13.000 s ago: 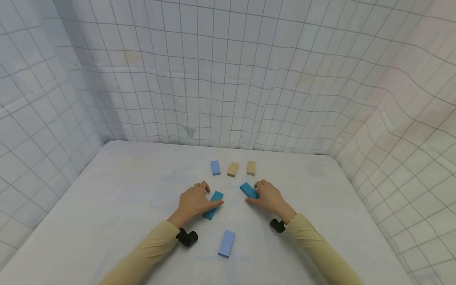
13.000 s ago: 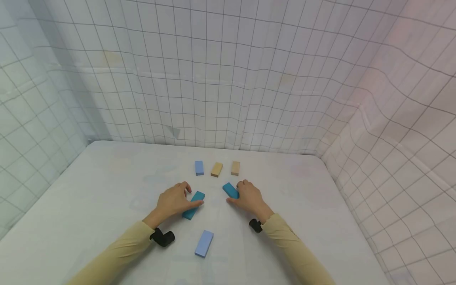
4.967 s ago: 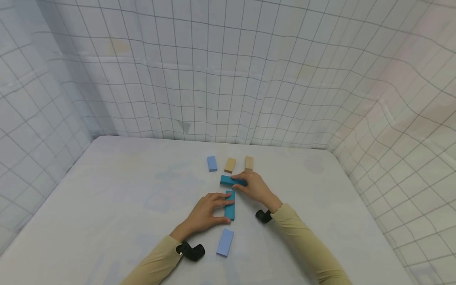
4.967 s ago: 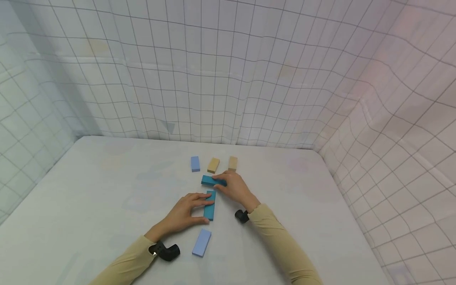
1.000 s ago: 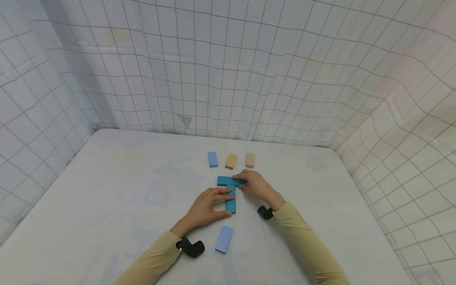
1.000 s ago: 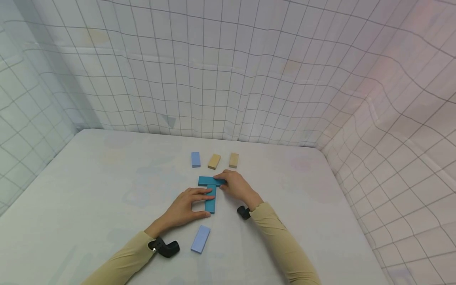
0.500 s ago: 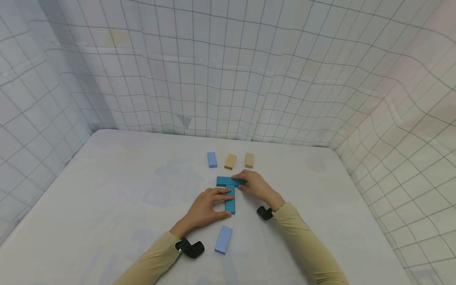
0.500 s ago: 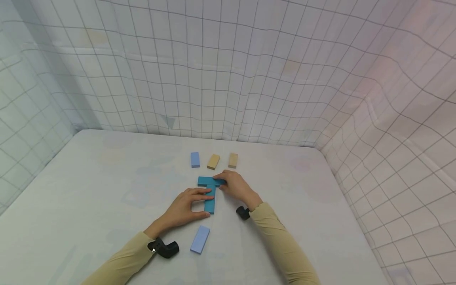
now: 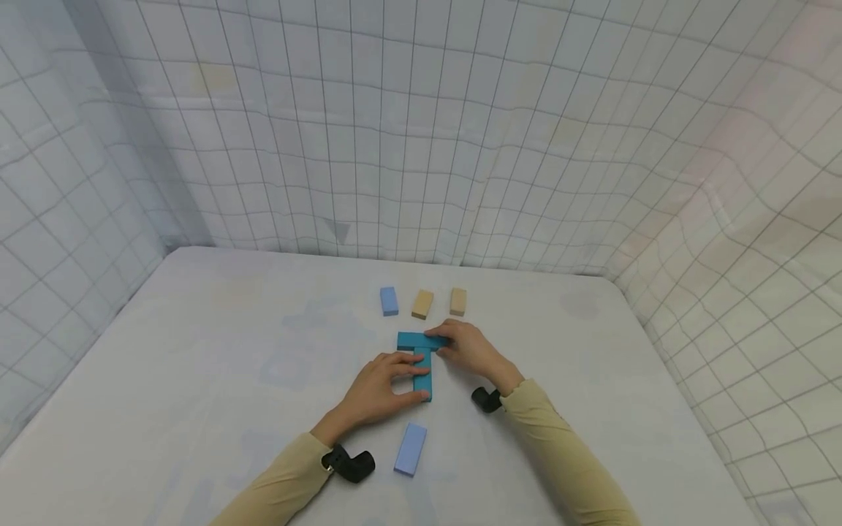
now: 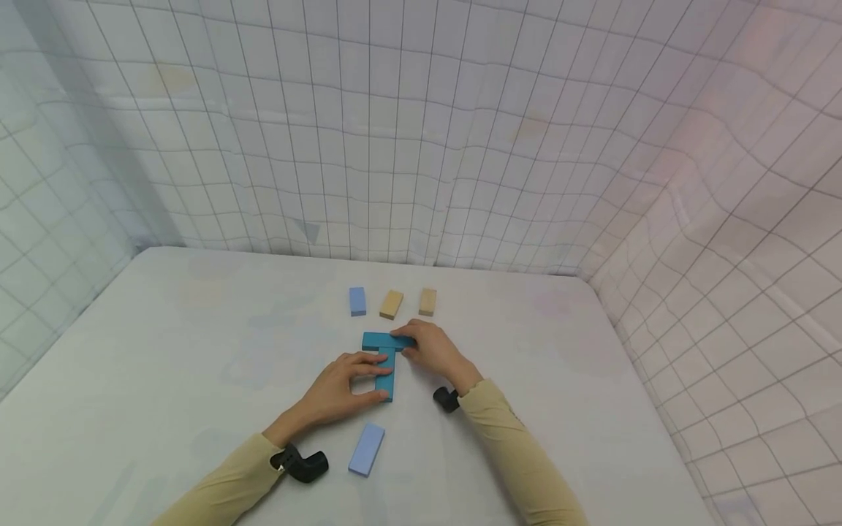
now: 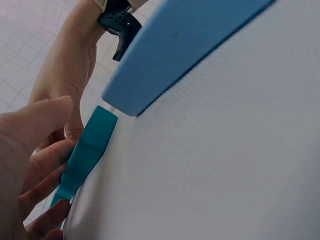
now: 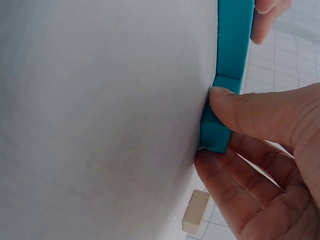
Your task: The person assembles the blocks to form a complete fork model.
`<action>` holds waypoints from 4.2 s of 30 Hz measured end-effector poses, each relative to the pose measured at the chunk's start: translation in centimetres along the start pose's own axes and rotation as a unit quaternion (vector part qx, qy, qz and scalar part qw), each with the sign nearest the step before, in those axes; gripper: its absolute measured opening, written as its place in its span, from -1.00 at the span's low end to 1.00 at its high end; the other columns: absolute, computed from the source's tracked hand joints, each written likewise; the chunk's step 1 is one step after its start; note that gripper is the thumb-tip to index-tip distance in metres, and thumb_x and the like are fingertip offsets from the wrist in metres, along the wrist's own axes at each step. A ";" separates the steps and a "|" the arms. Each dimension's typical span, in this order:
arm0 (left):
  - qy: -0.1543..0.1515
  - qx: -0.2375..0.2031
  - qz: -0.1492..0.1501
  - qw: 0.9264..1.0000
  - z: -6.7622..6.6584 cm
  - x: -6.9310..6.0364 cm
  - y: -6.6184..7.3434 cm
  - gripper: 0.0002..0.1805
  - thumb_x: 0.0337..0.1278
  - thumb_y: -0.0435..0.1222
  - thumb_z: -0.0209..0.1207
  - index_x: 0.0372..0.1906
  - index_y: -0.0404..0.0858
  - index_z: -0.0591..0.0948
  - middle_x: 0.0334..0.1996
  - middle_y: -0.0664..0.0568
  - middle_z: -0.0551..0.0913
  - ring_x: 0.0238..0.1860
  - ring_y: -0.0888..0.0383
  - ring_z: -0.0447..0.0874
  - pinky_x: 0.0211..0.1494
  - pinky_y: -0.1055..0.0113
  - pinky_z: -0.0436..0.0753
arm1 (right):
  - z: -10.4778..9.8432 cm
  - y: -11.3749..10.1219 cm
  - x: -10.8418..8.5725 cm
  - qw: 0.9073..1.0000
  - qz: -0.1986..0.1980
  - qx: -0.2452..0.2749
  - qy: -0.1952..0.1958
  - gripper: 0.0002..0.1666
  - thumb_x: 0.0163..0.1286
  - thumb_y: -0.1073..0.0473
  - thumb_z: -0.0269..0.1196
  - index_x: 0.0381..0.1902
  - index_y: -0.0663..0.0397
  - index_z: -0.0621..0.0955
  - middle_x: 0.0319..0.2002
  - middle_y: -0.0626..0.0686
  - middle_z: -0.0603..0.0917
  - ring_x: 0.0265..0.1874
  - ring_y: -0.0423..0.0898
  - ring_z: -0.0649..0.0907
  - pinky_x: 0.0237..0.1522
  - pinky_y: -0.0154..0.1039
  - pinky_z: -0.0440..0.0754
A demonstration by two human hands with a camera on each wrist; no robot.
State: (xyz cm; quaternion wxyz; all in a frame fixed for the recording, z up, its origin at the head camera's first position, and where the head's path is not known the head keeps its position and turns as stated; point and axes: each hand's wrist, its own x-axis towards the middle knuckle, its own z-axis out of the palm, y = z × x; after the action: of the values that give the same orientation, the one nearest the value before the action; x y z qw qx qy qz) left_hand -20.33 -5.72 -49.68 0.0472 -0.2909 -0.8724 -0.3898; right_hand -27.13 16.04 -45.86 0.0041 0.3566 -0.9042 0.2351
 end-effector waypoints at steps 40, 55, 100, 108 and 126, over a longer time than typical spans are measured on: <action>0.033 -0.021 0.007 0.999 0.3 0.7 -0.1 -0.64 -0.06 -0.02 0.39 -0.11 -0.05 0.74 0.02 0.13 0.59 -0.03 0.11 0.47 -0.02 0.15 0.46 | 0.0 0.3 -0.1 1.000 -0.007 0.004 0.008 -0.58 0.20 0.36 0.33 0.06 0.16 0.62 -0.14 0.04 0.62 -0.14 -0.08 0.59 -0.10 -0.16 0.53; 0.037 -0.027 0.008 0.999 0.4 0.7 -0.1 -0.64 -0.08 -0.02 0.40 -0.12 -0.02 0.74 0.00 0.15 0.59 -0.06 0.14 0.46 -0.05 0.17 0.47 | 0.1 0.6 -0.1 1.000 0.003 0.011 -0.013 -0.55 0.25 0.29 0.33 0.12 0.13 0.57 0.00 0.06 0.60 0.02 -0.02 0.55 0.06 -0.09 0.46; 0.040 -0.022 -0.001 0.999 0.4 0.7 0.0 -0.64 -0.10 -0.03 0.42 -0.12 -0.03 0.74 -0.02 0.16 0.59 -0.07 0.14 0.47 -0.09 0.19 0.49 | -0.3 -2.8 -5.4 0.990 -0.091 0.097 0.051 -0.47 0.38 0.21 0.21 0.27 0.23 0.40 0.09 0.14 0.52 -0.01 0.01 0.56 -0.10 -0.10 0.57; 0.046 -0.008 0.007 0.999 0.4 0.8 -0.1 -0.66 -0.09 -0.07 0.43 -0.13 -0.03 0.74 -0.02 0.15 0.59 -0.07 0.14 0.47 -0.09 0.17 0.49 | 0.3 -4.0 -6.5 0.984 -0.140 0.112 0.020 -0.56 0.37 0.07 0.24 0.18 0.03 0.54 0.08 -0.11 0.56 0.06 -0.18 0.52 0.03 -0.24 0.50; 0.029 -0.012 -0.013 0.999 0.4 0.8 -0.3 -0.62 -0.13 0.01 0.42 -0.12 0.04 0.73 0.02 0.20 0.59 -0.03 0.19 0.45 -0.07 0.22 0.47 | 1.1 -6.1 -8.6 0.974 -0.200 0.046 -0.090 -0.59 0.40 -0.04 0.18 0.15 -0.09 0.60 0.16 -0.15 0.54 0.17 -0.21 0.46 0.15 -0.28 0.39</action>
State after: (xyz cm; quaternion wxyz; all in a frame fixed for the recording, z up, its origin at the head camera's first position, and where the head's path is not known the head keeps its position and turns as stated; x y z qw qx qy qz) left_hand -21.10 -5.17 -49.89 0.0642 -0.2689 -0.8695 -0.4092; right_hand -16.61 17.19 -45.70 -0.0469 0.5501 -0.7993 0.2373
